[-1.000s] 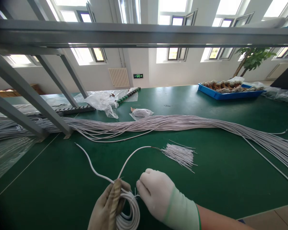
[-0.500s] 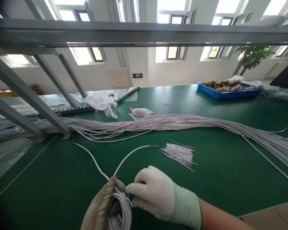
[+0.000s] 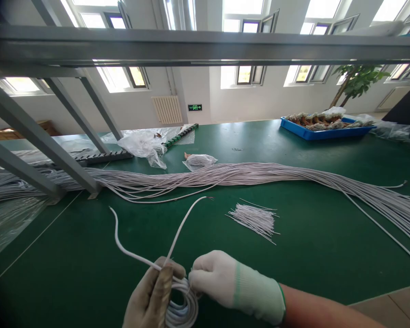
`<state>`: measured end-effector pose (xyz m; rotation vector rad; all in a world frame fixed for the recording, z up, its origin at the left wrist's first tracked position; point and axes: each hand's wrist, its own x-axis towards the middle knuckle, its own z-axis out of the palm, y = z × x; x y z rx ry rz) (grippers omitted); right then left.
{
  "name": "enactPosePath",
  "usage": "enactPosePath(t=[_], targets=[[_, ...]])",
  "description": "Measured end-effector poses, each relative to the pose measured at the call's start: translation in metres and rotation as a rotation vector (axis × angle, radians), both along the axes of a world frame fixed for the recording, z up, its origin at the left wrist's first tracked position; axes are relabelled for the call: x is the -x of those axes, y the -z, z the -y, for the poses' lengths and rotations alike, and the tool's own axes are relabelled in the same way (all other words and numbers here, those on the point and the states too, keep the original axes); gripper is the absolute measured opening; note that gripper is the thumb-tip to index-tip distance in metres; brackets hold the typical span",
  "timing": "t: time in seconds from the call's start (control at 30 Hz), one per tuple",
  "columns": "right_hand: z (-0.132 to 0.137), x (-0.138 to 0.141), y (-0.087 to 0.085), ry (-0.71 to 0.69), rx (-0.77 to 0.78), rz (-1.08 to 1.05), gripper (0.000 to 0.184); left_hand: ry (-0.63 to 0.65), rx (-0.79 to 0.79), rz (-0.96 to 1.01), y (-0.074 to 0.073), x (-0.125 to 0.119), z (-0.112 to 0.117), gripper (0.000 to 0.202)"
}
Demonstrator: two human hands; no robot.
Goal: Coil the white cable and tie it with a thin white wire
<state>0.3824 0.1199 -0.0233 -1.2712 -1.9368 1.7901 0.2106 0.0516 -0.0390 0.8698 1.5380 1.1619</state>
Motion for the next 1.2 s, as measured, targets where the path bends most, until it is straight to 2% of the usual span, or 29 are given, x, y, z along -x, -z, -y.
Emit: enactPosePath(t=[0.1, 0.13, 0.2, 0.27, 0.33, 0.4, 0.5, 0.57, 0.6, 0.63, 0.73, 0.77, 0.8, 0.83, 0.87, 0.9, 0.97, 1.0, 1.03, 1.1, 1.13, 1.2], targets=[[-0.007, -0.011, 0.007, 0.168, -0.354, -0.107, 0.022, 0.020, 0.122, 0.211, 0.006, 0.014, -0.007, 0.050], [-0.009, -0.014, 0.010, 0.158, -0.503, -0.137, 0.023, 0.060, 0.153, 0.282, 0.007, 0.019, -0.009, 0.051], [-0.012, -0.017, 0.018, -0.007, -0.796, -0.169, 0.033, 0.129, 0.179, 0.384, 0.006, 0.025, -0.012, 0.054], [-0.014, -0.016, 0.022, -0.194, -1.014, -0.156, 0.047, 0.116, 0.197, 0.421, 0.004, 0.025, -0.012, 0.058], [-0.015, -0.014, 0.023, -0.251, -1.154, -0.097, 0.059, 0.022, 0.223, 0.409, 0.003, 0.021, -0.010, 0.059], [-0.016, -0.012, 0.021, -0.275, -1.256, -0.025, 0.066, -0.014, 0.236, 0.402, 0.006, 0.018, -0.009, 0.060], [-0.012, -0.010, 0.016, -0.360, -1.365, 0.016, 0.058, 0.119, 0.217, 0.472, 0.015, 0.022, -0.010, 0.058], [-0.006, -0.008, 0.014, -0.370, -1.280, -0.023, 0.044, 0.187, 0.200, 0.512, 0.018, 0.023, -0.011, 0.057], [-0.003, -0.006, 0.013, -0.329, -1.142, -0.051, 0.038, 0.183, 0.186, 0.510, 0.016, 0.023, -0.011, 0.056], [0.000, -0.004, 0.012, -0.263, -0.920, -0.071, 0.035, 0.162, 0.170, 0.489, 0.013, 0.020, -0.011, 0.055], [0.008, 0.002, 0.009, -0.042, -0.005, -0.136, 0.027, 0.067, 0.113, 0.309, -0.001, 0.005, -0.005, 0.057], [0.009, 0.002, 0.008, -0.008, 0.228, -0.173, 0.025, 0.050, 0.093, 0.236, -0.005, 0.000, -0.003, 0.059], [0.010, 0.002, 0.008, -0.002, 0.372, -0.219, 0.023, 0.035, 0.078, 0.182, -0.009, -0.005, -0.001, 0.060], [0.011, 0.001, 0.007, 0.002, 0.413, -0.262, 0.023, 0.023, 0.074, 0.160, -0.011, -0.007, 0.000, 0.061], [0.011, 0.000, 0.007, 0.024, 0.357, -0.279, 0.025, 0.005, 0.080, 0.169, -0.012, -0.008, 0.001, 0.061], [0.011, -0.002, 0.008, 0.073, 0.228, -0.263, 0.028, -0.013, 0.087, 0.200, -0.012, -0.006, 0.000, 0.061], [0.011, -0.007, 0.011, 0.192, -0.186, -0.196, 0.026, -0.019, 0.098, 0.272, -0.008, 0.002, -0.004, 0.057], [0.010, -0.010, 0.013, 0.207, -0.427, -0.166, 0.021, 0.006, 0.109, 0.299, -0.005, 0.007, -0.006, 0.055], [0.009, -0.012, 0.016, 0.170, -0.660, -0.140, 0.018, 0.040, 0.126, 0.321, -0.002, 0.012, -0.008, 0.053], [0.007, -0.015, 0.019, -0.022, -1.017, -0.082, 0.021, 0.094, 0.174, 0.363, 0.003, 0.020, -0.012, 0.054], [0.006, -0.015, 0.020, -0.107, -1.130, -0.047, 0.024, 0.109, 0.195, 0.384, 0.004, 0.021, -0.013, 0.055], [0.005, -0.015, 0.021, -0.171, -1.260, -0.010, 0.037, 0.090, 0.202, 0.406, 0.002, 0.018, -0.013, 0.058]])
